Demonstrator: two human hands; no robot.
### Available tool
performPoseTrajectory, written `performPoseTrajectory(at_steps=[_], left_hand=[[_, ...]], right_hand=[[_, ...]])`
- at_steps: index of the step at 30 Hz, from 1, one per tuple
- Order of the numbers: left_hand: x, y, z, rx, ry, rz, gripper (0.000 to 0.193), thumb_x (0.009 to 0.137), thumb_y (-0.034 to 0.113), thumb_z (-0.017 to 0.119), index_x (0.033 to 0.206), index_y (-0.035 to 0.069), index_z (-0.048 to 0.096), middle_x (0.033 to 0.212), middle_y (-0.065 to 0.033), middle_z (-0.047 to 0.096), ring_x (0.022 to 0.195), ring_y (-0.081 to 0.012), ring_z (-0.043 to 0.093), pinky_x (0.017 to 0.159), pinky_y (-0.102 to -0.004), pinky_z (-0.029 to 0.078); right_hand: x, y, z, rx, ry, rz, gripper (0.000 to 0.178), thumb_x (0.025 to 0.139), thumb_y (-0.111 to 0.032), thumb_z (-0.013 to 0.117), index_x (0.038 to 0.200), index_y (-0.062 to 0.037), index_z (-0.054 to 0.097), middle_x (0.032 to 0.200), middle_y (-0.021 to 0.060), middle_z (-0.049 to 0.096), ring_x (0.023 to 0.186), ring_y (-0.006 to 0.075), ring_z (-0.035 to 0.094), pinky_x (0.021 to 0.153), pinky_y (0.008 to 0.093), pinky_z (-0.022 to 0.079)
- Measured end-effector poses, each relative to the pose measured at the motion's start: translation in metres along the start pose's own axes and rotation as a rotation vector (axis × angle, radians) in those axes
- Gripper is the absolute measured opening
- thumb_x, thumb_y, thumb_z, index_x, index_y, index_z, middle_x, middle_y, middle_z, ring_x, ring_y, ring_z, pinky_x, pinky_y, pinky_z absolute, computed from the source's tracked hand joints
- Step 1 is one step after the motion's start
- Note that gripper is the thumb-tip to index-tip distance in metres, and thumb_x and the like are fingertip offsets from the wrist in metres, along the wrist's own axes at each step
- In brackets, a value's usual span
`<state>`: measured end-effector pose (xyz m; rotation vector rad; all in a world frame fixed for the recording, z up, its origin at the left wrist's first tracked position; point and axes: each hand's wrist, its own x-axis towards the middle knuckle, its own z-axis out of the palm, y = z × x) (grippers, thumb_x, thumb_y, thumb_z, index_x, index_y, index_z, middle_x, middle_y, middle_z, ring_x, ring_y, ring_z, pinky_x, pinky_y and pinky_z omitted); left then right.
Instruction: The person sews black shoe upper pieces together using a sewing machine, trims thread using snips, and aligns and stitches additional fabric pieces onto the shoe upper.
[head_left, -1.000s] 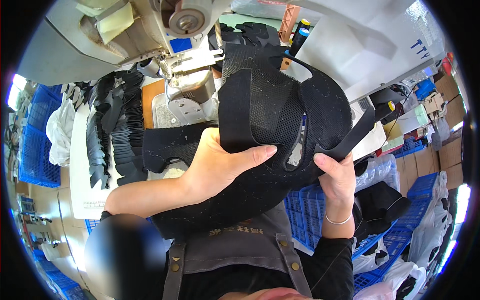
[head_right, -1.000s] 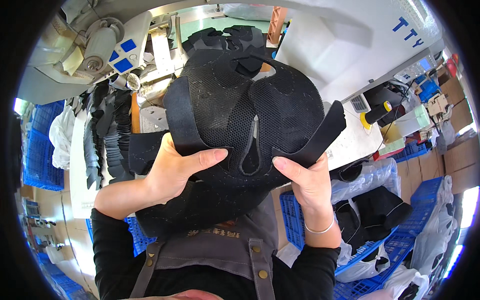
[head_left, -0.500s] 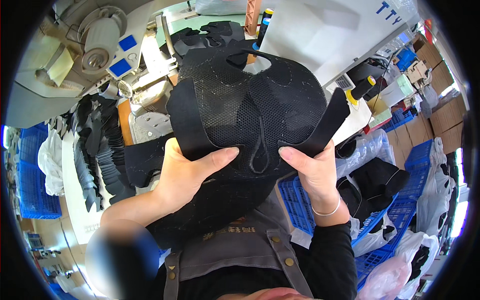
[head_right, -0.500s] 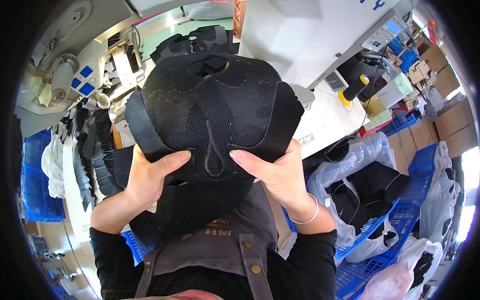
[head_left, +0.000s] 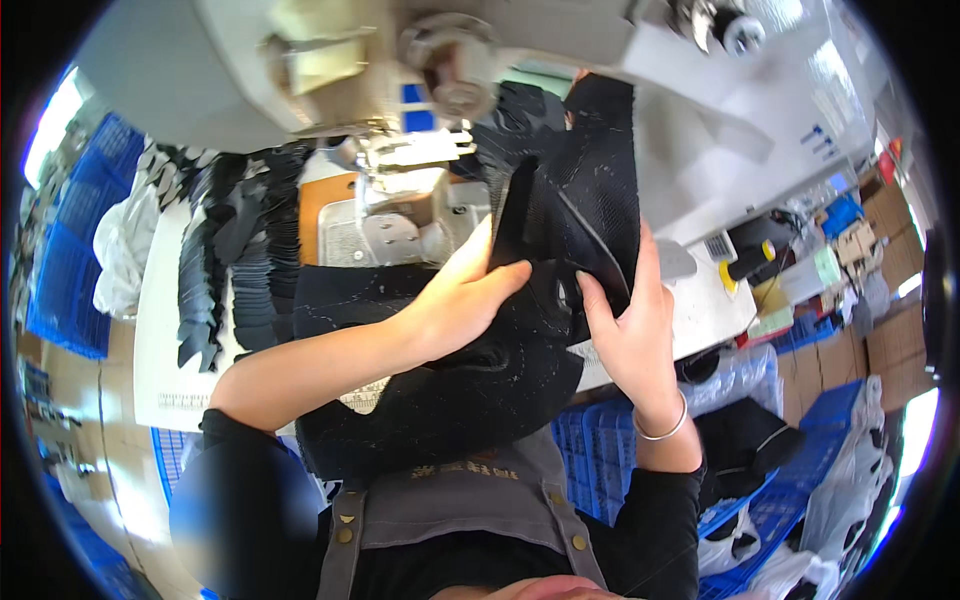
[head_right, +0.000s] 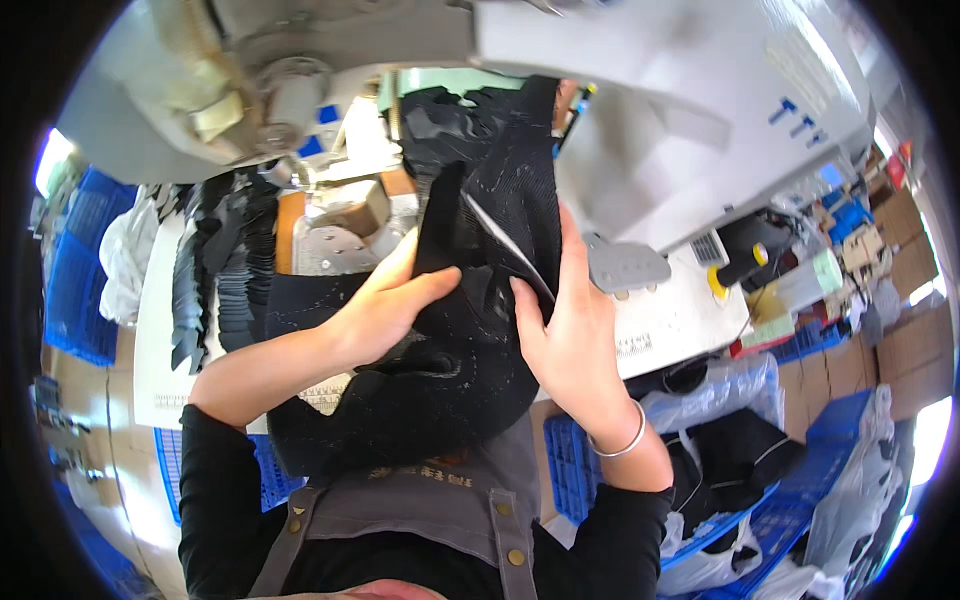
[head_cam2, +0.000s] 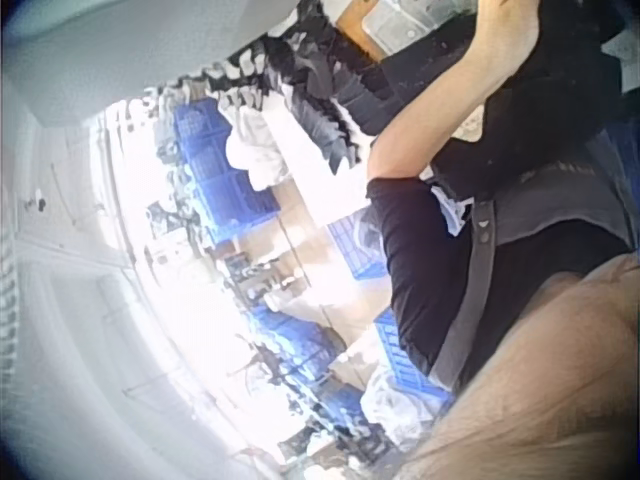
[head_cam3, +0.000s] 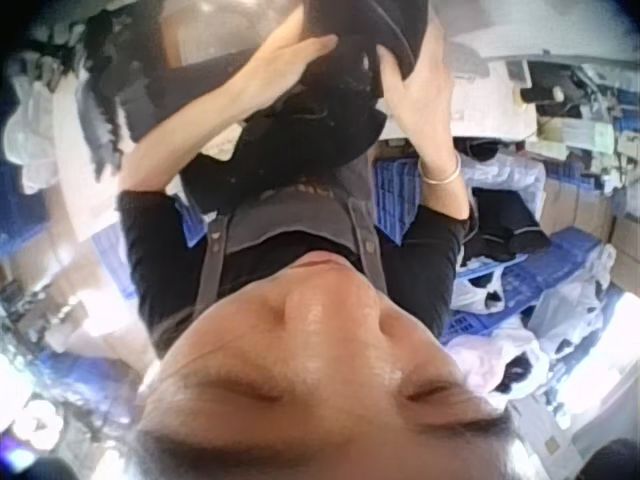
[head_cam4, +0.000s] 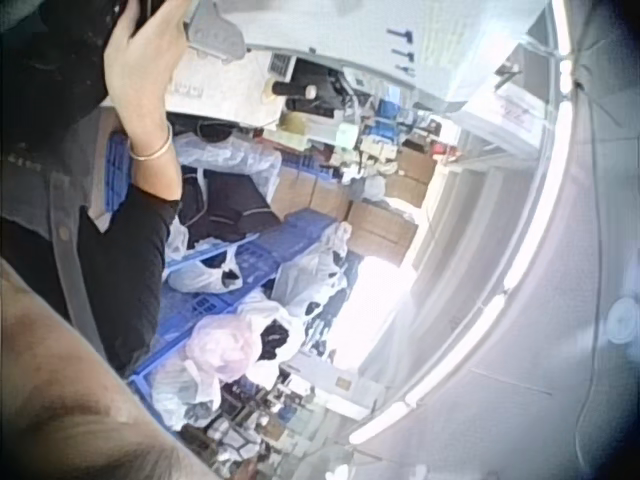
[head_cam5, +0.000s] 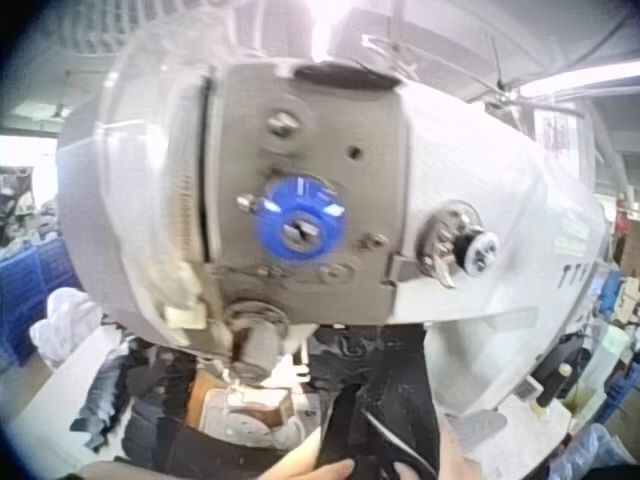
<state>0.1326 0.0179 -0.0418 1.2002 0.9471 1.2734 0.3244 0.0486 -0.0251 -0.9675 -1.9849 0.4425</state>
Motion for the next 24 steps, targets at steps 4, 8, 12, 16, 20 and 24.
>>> performPoseTrajectory(at_steps=[4,8,12,16,20,24], left_hand=[[0.011,-0.001,-0.005,-0.236,0.058,0.176,0.057,0.093,0.005,0.052,0.145,0.003,0.030,0.137,-0.0107,0.046,0.124,-0.0176,0.043,0.106,-0.0321,0.037],[0.046,-0.001,-0.017,0.182,0.190,0.061,0.065,0.088,0.021,0.061,0.139,-0.007,0.031,0.129,-0.0182,0.049,0.111,-0.0216,0.049,0.097,-0.0344,0.041],[0.059,-0.006,-0.022,0.423,0.243,-0.013,0.068,0.088,0.023,0.058,0.140,-0.008,0.027,0.113,-0.0228,0.052,0.098,-0.0249,0.050,0.091,-0.0370,0.042],[0.016,-0.001,-0.025,0.328,-0.050,0.140,0.086,0.088,0.004,0.058,0.155,0.012,0.005,0.156,-0.0181,0.021,0.141,-0.0261,0.028,0.105,-0.0357,0.039],[-0.065,0.020,-0.073,0.434,-0.280,0.067,0.027,0.093,0.006,0.058,0.118,-0.001,0.063,0.112,-0.0111,0.068,0.100,-0.0154,0.066,0.092,-0.0300,0.051],[-0.134,0.046,-0.157,0.815,0.151,0.011,0.015,0.090,0.010,0.062,0.100,0.002,0.071,0.095,-0.0092,0.072,0.089,-0.0150,0.068,0.079,-0.0282,0.053]], right_hand=[[0.035,0.008,-0.002,0.099,0.121,0.148,0.040,0.081,-0.009,0.069,0.117,0.0054,0.058,0.101,0.0250,0.067,0.095,0.0378,0.067,0.086,0.0391,0.050],[0.101,0.042,0.030,-0.156,0.298,-0.101,0.037,0.083,-0.017,0.068,0.112,0.0038,0.059,0.094,0.0258,0.067,0.088,0.0446,0.064,0.080,0.0438,0.050],[0.181,0.080,0.077,-0.276,0.392,-0.164,0.042,0.084,-0.022,0.066,0.116,0.0032,0.057,0.099,0.0258,0.066,0.096,0.0444,0.061,0.085,0.0478,0.048],[0.250,0.138,0.113,-0.216,0.218,-0.055,0.050,0.079,-0.024,0.071,0.121,-0.0007,0.056,0.109,0.0238,0.063,0.102,0.0417,0.060,0.088,0.0471,0.048],[0.282,0.232,0.155,-0.360,0.035,0.091,0.071,0.071,-0.031,0.081,0.129,-0.0040,0.051,0.127,0.0214,0.056,0.116,0.0382,0.056,0.095,0.0469,0.047],[0.281,0.282,0.166,-0.519,-0.045,0.045,0.059,0.074,-0.029,0.077,0.123,-0.0050,0.054,0.124,0.0191,0.058,0.113,0.0359,0.057,0.092,0.0451,0.048]])
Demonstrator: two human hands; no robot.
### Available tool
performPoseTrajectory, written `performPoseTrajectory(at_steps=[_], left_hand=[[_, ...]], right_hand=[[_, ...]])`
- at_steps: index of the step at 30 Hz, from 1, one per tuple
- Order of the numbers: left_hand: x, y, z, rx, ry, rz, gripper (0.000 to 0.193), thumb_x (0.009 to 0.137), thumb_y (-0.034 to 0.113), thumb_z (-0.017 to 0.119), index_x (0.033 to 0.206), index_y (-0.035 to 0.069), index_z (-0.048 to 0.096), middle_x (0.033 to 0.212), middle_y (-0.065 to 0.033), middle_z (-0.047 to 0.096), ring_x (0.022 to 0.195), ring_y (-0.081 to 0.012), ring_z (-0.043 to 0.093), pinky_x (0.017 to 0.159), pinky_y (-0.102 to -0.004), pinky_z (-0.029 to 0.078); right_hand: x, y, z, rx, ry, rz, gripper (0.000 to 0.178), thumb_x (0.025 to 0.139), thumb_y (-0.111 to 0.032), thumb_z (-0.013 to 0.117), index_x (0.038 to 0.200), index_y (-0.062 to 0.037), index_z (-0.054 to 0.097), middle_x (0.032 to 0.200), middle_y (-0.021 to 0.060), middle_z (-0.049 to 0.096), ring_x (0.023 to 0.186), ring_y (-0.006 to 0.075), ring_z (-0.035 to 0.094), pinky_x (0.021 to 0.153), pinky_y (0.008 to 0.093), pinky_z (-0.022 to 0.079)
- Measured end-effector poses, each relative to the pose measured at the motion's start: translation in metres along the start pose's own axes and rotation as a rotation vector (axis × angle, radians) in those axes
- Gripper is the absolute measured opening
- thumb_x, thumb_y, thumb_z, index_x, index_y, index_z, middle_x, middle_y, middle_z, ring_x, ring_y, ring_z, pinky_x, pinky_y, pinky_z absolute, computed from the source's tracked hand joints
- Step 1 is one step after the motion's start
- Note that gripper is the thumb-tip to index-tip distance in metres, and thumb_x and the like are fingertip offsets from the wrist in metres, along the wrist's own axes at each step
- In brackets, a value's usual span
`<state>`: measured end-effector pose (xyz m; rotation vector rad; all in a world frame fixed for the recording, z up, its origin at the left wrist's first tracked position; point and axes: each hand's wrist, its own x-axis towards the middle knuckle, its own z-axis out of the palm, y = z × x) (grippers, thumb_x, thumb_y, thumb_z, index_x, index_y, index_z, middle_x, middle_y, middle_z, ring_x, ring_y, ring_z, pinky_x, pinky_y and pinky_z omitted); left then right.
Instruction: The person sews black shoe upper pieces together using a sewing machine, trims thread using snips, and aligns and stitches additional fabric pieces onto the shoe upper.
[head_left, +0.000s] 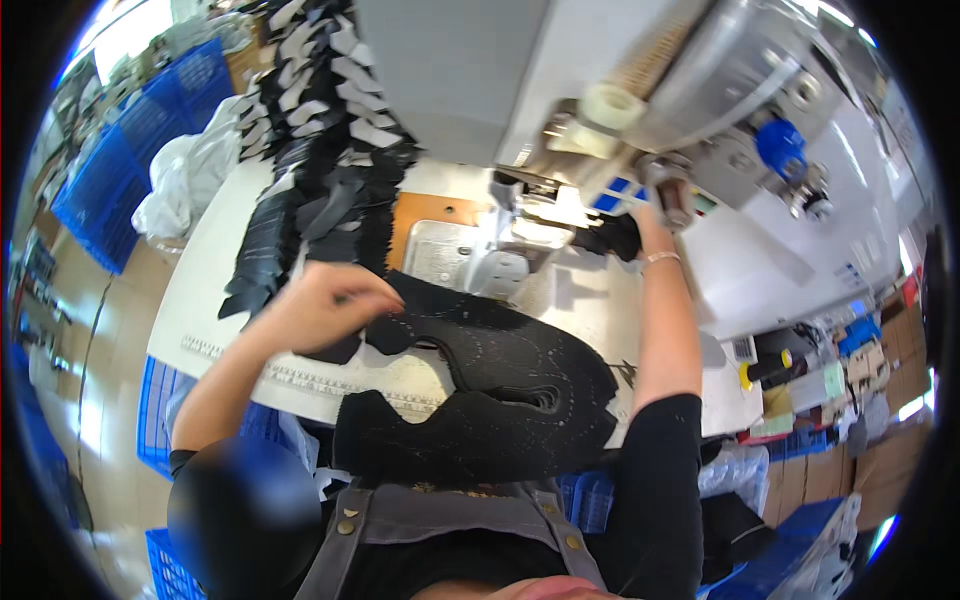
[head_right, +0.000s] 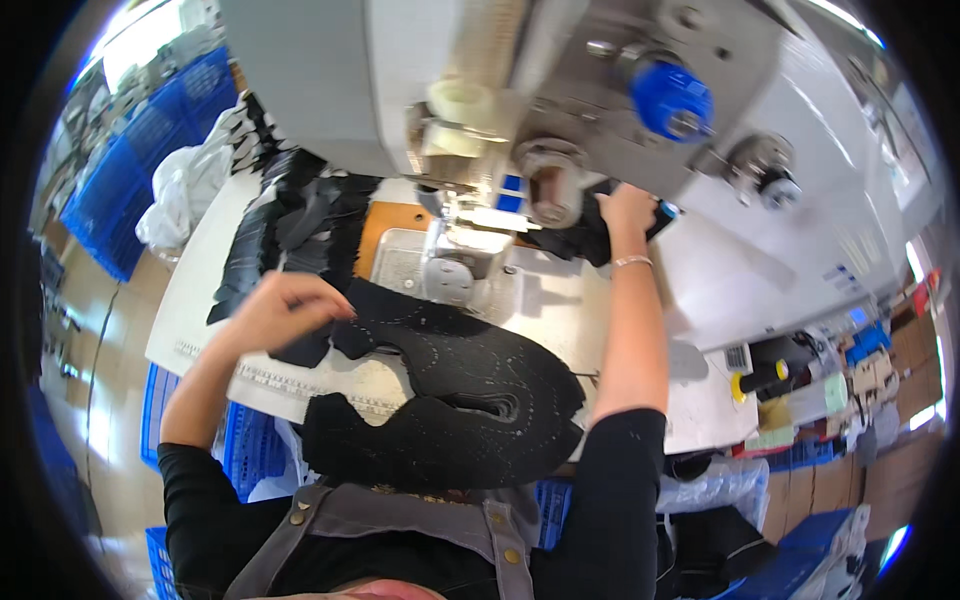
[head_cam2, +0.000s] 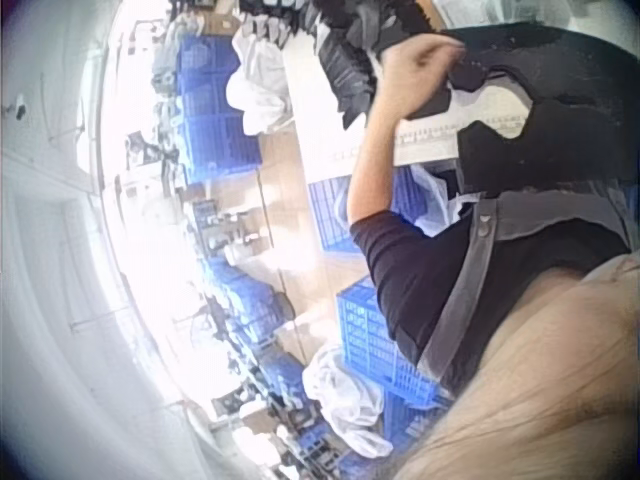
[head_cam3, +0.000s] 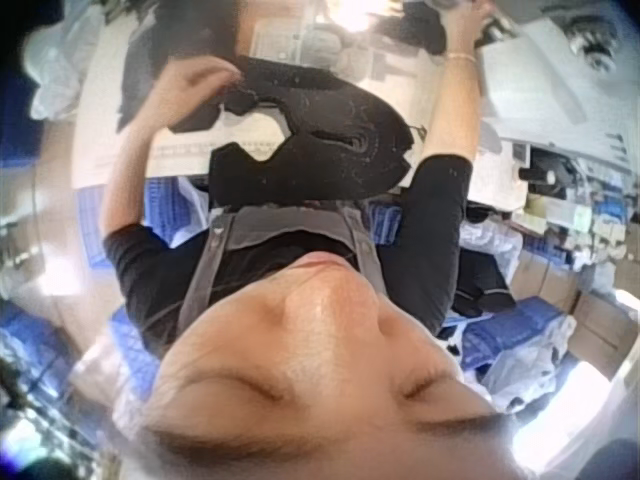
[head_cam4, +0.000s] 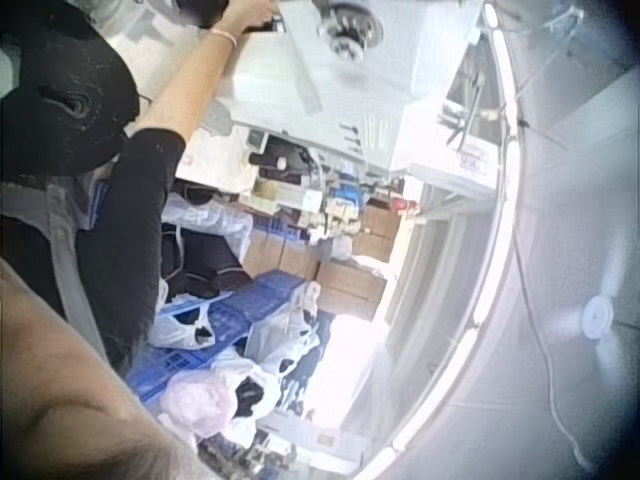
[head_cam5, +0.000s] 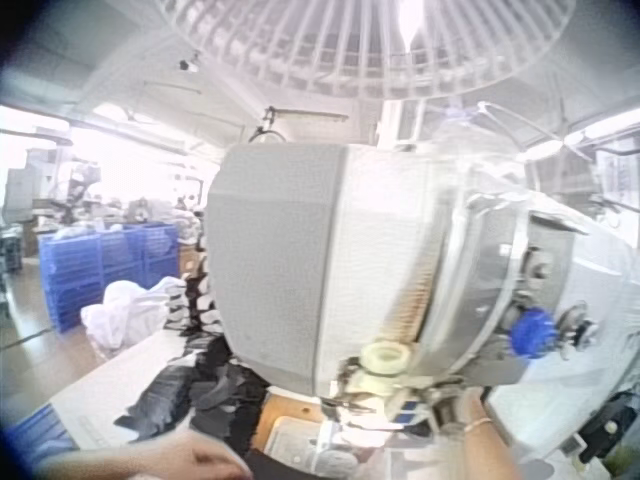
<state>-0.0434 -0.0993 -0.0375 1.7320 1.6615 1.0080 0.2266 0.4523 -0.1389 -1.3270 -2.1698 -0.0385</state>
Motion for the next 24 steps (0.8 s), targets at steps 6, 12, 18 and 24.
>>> performPoseTrajectory(at_steps=[6,12,18,24], left_hand=[[-0.100,-0.078,-0.081,0.690,0.245,-0.475,0.030,0.064,0.007,0.080,0.090,0.005,0.065,0.090,-0.0084,0.063,0.089,-0.0268,0.061,0.079,-0.0370,0.048],[-0.128,-0.121,-0.086,0.433,0.275,-0.421,0.044,0.063,0.000,0.079,0.103,0.007,0.063,0.090,-0.0079,0.060,0.082,-0.0218,0.058,0.076,-0.0332,0.047],[-0.115,-0.122,-0.095,0.518,0.281,-0.570,0.051,0.064,-0.004,0.075,0.113,0.007,0.066,0.095,-0.0105,0.060,0.083,-0.0242,0.060,0.077,-0.0357,0.048],[-0.139,-0.149,-0.088,0.595,0.486,-0.409,0.029,0.070,0.009,0.076,0.096,0.002,0.065,0.099,-0.0118,0.063,0.092,-0.0294,0.061,0.083,-0.0385,0.047]], right_hand=[[-0.108,-0.093,-0.103,-0.125,0.241,-0.387,0.029,0.083,-0.023,0.066,0.104,-0.0031,0.065,0.104,0.0171,0.066,0.096,0.0332,0.063,0.084,0.0414,0.050],[-0.245,-0.172,-0.207,0.518,-0.733,-0.184,0.051,0.075,-0.025,0.079,0.116,-0.0003,0.061,0.111,0.0144,0.063,0.100,0.0347,0.061,0.090,0.0422,0.047],[-0.286,-0.174,-0.208,0.216,-0.635,-0.317,0.075,0.066,-0.029,0.083,0.125,0.0051,0.051,0.115,0.0192,0.060,0.109,0.0365,0.057,0.095,0.0418,0.044],[-0.291,-0.181,-0.215,0.205,-0.427,-0.307,0.047,0.067,-0.016,0.083,0.100,0.0028,0.056,0.096,0.0170,0.063,0.088,0.0321,0.061,0.079,0.0377,0.048]])
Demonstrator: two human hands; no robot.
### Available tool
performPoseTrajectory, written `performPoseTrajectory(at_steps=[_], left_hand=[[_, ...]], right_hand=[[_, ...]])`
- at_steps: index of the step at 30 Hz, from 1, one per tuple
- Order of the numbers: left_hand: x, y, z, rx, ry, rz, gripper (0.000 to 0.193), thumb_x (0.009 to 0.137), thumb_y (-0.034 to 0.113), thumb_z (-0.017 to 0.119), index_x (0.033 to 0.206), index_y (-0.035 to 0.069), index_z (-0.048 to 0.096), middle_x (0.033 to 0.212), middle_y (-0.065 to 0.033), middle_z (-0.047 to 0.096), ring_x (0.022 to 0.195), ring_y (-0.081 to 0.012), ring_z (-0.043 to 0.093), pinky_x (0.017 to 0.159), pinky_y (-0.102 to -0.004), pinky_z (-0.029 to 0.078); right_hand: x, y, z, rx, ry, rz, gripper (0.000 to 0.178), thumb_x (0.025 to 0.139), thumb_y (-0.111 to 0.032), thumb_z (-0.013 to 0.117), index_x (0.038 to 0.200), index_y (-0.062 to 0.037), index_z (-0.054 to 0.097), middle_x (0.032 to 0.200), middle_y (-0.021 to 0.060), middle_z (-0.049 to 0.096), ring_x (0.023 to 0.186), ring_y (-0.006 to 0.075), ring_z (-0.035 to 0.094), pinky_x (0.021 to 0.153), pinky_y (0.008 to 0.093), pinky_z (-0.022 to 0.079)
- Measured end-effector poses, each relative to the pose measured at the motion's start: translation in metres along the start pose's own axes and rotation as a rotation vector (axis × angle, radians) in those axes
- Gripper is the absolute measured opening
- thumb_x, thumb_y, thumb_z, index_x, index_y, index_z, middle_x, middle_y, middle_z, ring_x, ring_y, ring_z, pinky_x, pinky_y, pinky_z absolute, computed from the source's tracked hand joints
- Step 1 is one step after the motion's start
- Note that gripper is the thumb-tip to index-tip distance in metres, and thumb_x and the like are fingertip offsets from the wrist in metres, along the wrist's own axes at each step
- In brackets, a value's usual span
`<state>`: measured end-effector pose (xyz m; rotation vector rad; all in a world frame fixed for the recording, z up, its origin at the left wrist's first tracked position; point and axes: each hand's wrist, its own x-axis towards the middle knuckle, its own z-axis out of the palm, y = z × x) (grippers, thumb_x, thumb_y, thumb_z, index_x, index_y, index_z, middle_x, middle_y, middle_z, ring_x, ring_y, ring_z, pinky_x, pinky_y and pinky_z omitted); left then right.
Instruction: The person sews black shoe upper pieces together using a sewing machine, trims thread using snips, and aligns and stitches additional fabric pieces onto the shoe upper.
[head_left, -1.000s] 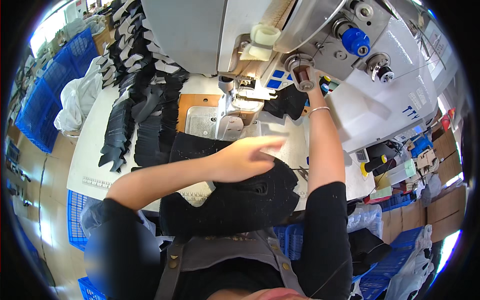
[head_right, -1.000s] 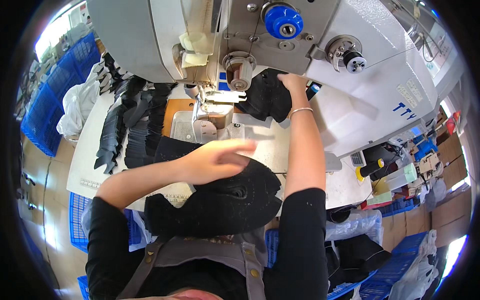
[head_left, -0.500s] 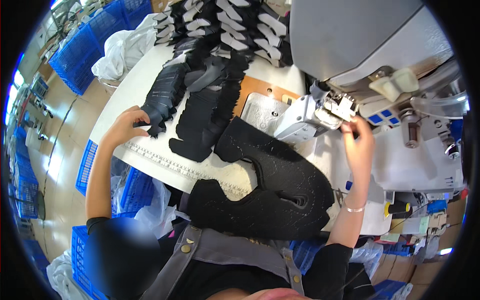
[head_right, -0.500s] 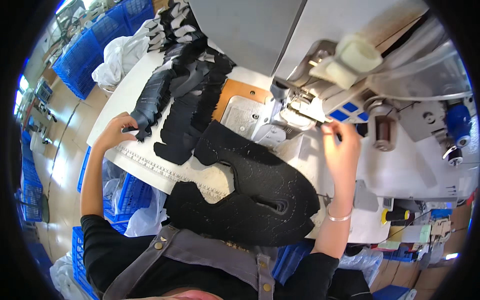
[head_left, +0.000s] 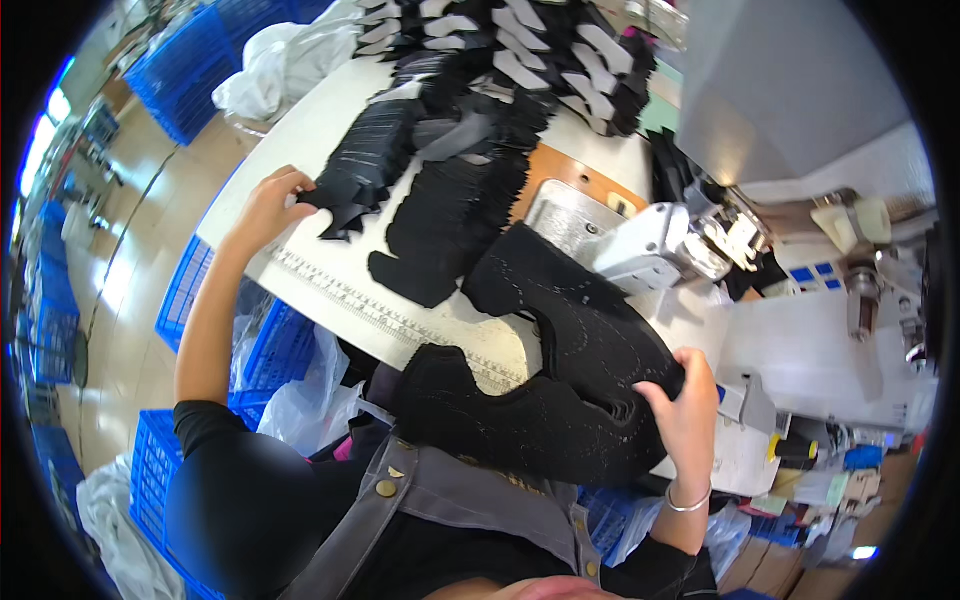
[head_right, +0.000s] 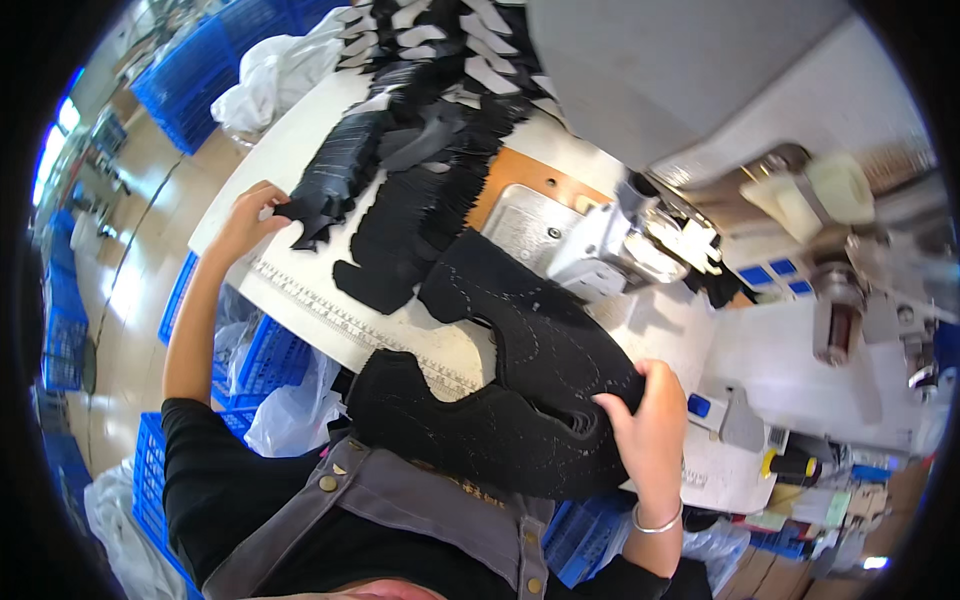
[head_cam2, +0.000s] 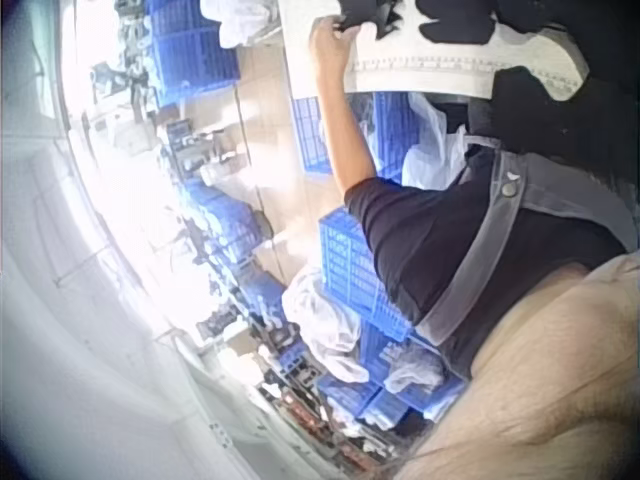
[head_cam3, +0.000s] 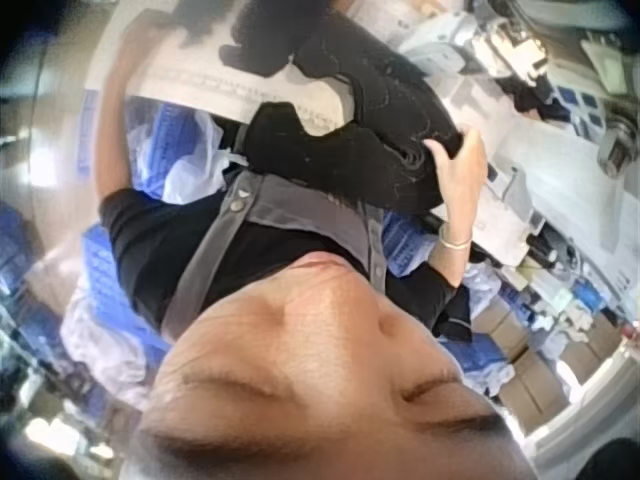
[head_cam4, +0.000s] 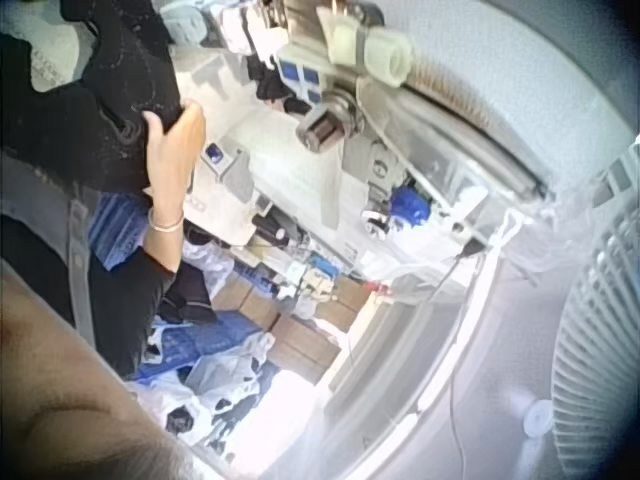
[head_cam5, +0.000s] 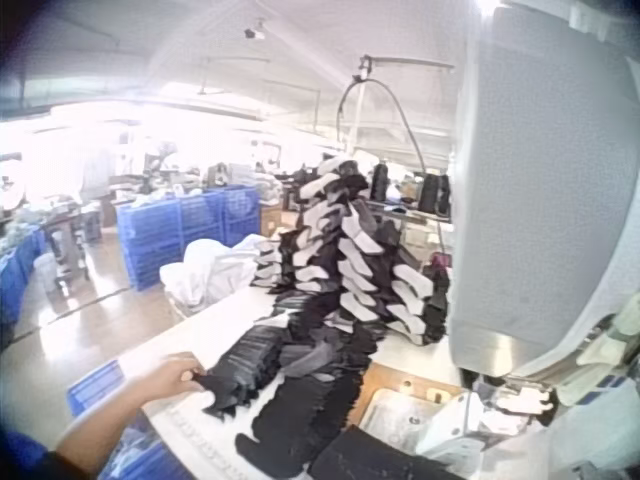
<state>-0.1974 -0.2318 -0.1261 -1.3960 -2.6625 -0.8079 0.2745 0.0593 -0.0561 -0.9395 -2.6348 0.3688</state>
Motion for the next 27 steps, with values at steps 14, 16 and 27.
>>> performPoseTrajectory(at_steps=[14,16,27], left_hand=[[0.020,0.218,-0.033,-0.702,-0.171,0.444,0.008,0.078,0.001,0.069,0.085,-0.001,0.066,0.092,-0.0056,0.055,0.083,-0.0150,0.054,0.073,-0.0270,0.045],[0.028,0.257,-0.023,-0.598,-0.215,0.622,0.016,0.072,0.008,0.078,0.077,0.001,0.064,0.118,-0.0138,0.058,0.100,-0.0236,0.055,0.088,-0.0357,0.043],[0.057,0.306,0.010,-0.668,-0.142,0.862,0.023,0.076,0.008,0.077,0.099,0.006,0.074,0.076,-0.0073,0.066,0.066,-0.0215,0.062,0.062,-0.0295,0.047]], right_hand=[[0.041,-0.040,-0.045,0.706,-0.043,-0.154,0.012,0.085,-0.003,0.066,0.096,0.0025,0.066,0.077,0.0059,0.066,0.069,0.0103,0.058,0.065,0.0244,0.046],[0.043,-0.048,-0.044,0.747,-0.071,-0.159,0.013,0.086,-0.004,0.065,0.097,0.0024,0.066,0.078,0.0078,0.066,0.070,0.0123,0.059,0.067,0.0255,0.046],[0.045,-0.042,-0.048,0.708,-0.046,-0.255,0.015,0.089,-0.009,0.064,0.100,0.0021,0.065,0.077,0.0109,0.066,0.069,0.0171,0.063,0.067,0.0270,0.047]])
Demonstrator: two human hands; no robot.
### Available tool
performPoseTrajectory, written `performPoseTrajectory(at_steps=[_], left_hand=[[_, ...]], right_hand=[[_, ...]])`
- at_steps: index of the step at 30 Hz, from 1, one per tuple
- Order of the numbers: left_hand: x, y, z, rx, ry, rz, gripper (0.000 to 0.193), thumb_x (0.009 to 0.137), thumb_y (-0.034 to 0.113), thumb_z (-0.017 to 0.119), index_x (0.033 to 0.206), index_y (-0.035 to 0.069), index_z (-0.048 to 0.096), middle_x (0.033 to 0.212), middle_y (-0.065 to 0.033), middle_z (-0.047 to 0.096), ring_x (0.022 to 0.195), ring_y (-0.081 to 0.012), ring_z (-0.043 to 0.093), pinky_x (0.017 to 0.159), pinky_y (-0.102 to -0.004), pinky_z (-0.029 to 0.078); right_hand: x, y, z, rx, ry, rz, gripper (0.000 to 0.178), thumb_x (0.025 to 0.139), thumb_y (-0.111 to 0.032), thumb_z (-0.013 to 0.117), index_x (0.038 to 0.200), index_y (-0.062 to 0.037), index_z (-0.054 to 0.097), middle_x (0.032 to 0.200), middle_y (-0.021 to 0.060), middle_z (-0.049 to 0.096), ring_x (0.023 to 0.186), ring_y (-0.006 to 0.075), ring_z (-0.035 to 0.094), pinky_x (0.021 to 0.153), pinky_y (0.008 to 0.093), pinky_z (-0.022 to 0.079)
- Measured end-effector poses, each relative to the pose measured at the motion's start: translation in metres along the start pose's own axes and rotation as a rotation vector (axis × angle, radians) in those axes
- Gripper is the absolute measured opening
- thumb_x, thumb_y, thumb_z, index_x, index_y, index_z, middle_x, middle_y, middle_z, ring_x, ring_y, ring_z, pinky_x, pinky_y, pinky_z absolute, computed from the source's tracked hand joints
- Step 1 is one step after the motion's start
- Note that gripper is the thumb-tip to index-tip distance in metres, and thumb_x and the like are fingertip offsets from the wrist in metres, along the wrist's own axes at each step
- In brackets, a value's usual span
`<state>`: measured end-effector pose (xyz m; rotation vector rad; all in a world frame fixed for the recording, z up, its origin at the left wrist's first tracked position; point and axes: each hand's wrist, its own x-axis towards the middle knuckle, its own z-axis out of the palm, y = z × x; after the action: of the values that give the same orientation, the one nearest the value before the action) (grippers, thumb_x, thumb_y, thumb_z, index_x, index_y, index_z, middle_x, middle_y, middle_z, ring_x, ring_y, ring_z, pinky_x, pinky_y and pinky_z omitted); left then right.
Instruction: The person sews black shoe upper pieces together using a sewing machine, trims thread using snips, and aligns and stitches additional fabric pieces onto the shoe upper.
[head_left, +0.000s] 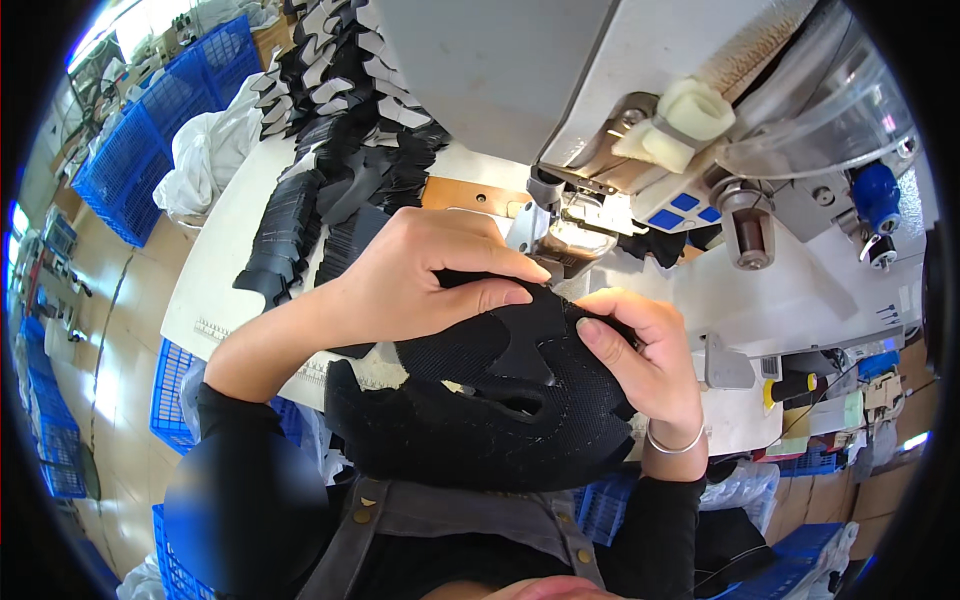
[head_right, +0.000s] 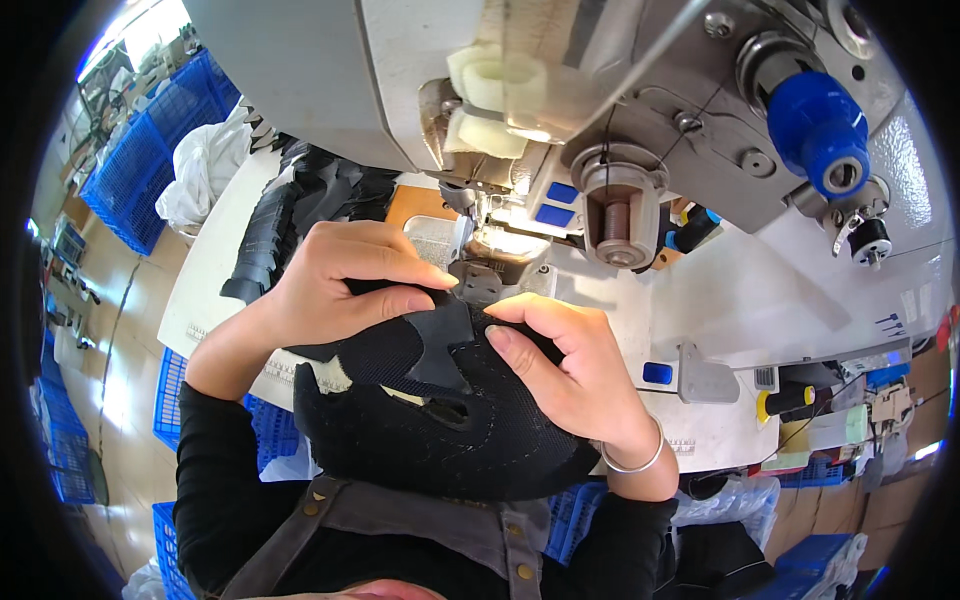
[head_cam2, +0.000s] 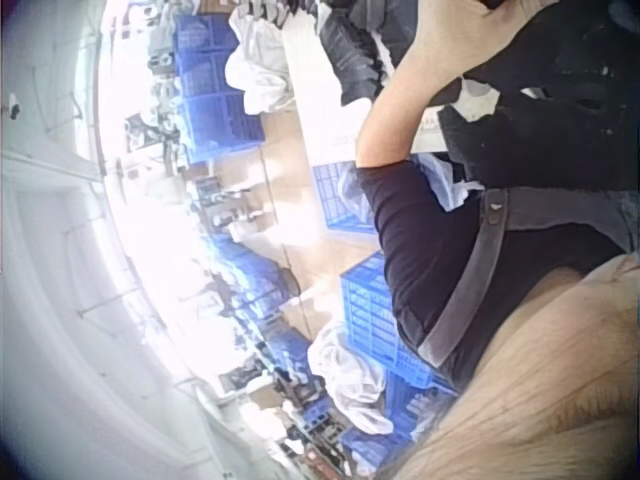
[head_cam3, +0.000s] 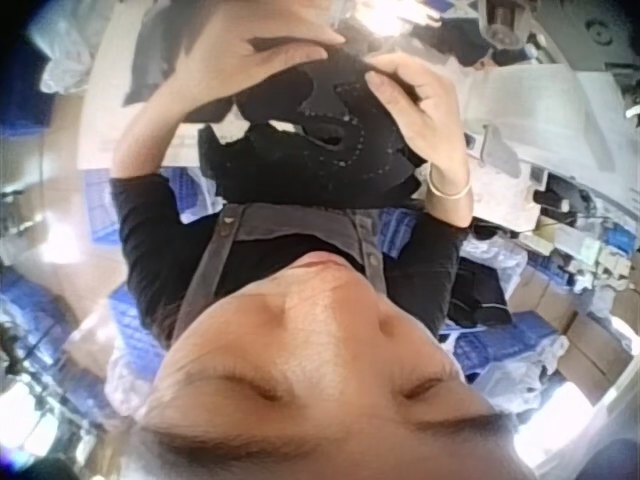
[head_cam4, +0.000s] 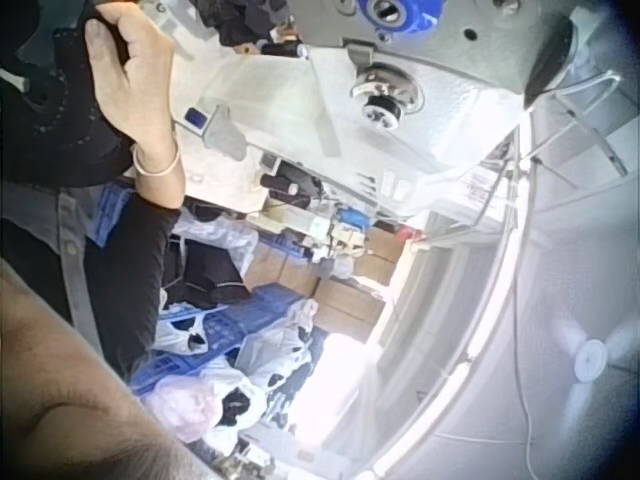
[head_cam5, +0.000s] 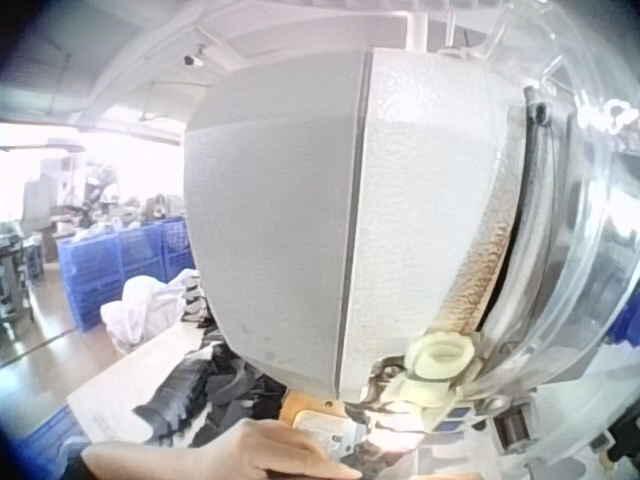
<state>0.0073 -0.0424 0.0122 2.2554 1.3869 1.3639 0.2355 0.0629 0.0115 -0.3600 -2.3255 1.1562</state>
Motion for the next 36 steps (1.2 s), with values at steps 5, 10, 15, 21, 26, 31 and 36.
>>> performPoseTrajectory(at_steps=[5,10,15,21,26,31,36], left_hand=[[0.001,0.000,-0.002,0.038,0.010,0.065,0.022,0.075,0.006,0.078,0.098,0.007,0.074,0.075,-0.0066,0.065,0.065,-0.0200,0.062,0.058,-0.0298,0.046],[0.004,0.001,-0.005,0.095,-0.022,0.019,0.021,0.075,0.007,0.078,0.096,0.006,0.075,0.075,-0.0066,0.064,0.062,-0.0209,0.059,0.057,-0.0302,0.045],[0.014,-0.010,-0.012,0.050,-0.060,-0.013,0.018,0.077,0.009,0.077,0.095,0.005,0.074,0.077,-0.0070,0.066,0.067,-0.0204,0.061,0.063,-0.0307,0.047],[0.033,-0.037,-0.013,-0.093,-0.127,-0.139,0.019,0.077,0.014,0.078,0.094,0.005,0.075,0.095,-0.0090,0.072,0.089,-0.0177,0.066,0.087,-0.0310,0.049],[0.043,-0.051,-0.016,-0.157,-0.127,-0.269,0.028,0.076,0.021,0.081,0.093,0.001,0.073,0.093,-0.0078,0.072,0.088,-0.0159,0.066,0.083,-0.0310,0.051],[0.056,-0.056,-0.019,-0.101,-0.070,-0.255,0.036,0.072,0.024,0.085,0.096,0.002,0.069,0.082,-0.0047,0.068,0.078,-0.0149,0.064,0.074,-0.0283,0.051],[0.061,-0.056,-0.027,-0.092,-0.195,-0.455,0.038,0.071,0.025,0.085,0.095,0.001,0.068,0.080,-0.0051,0.067,0.077,-0.0170,0.063,0.072,-0.0299,0.050]], right_hand=[[0.002,-0.001,0.001,0.013,-0.018,-0.022,0.015,0.089,-0.009,0.064,0.100,0.0021,0.065,0.079,0.0113,0.067,0.071,0.0174,0.063,0.067,0.0269,0.047],[0.005,0.001,0.002,0.032,-0.007,0.003,0.017,0.089,-0.010,0.065,0.102,0.0019,0.065,0.079,0.0109,0.067,0.072,0.0179,0.064,0.068,0.0273,0.048],[0.011,0.004,-0.002,-0.060,0.049,0.034,0.021,0.086,-0.013,0.071,0.100,0.0015,0.066,0.074,0.0081,0.065,0.061,0.0087,0.050,0.059,0.0246,0.041],[0.023,0.022,-0.003,0.201,0.158,0.130,0.015,0.085,-0.011,0.073,0.092,0.0008,0.068,0.074,-0.0001,0.060,0.061,0.0031,0.040,0.054,0.0207,0.033],[0.028,0.032,-0.004,0.353,0.213,0.211,0.016,0.086,-0.008,0.071,0.094,0.0058,0.068,0.088,0.0039,0.068,0.072,0.0049,0.054,0.063,0.0222,0.044],[0.033,0.033,0.002,0.386,0.341,0.161,0.009,0.084,-0.003,0.069,0.087,0.0056,0.066,0.078,-0.0002,0.065,0.069,0.0040,0.054,0.064,0.0190,0.043],[0.033,0.032,0.006,0.294,0.349,0.098,0.009,0.085,-0.003,0.068,0.088,0.0045,0.065,0.079,-0.0001,0.066,0.068,0.0034,0.055,0.065,0.0186,0.043]])
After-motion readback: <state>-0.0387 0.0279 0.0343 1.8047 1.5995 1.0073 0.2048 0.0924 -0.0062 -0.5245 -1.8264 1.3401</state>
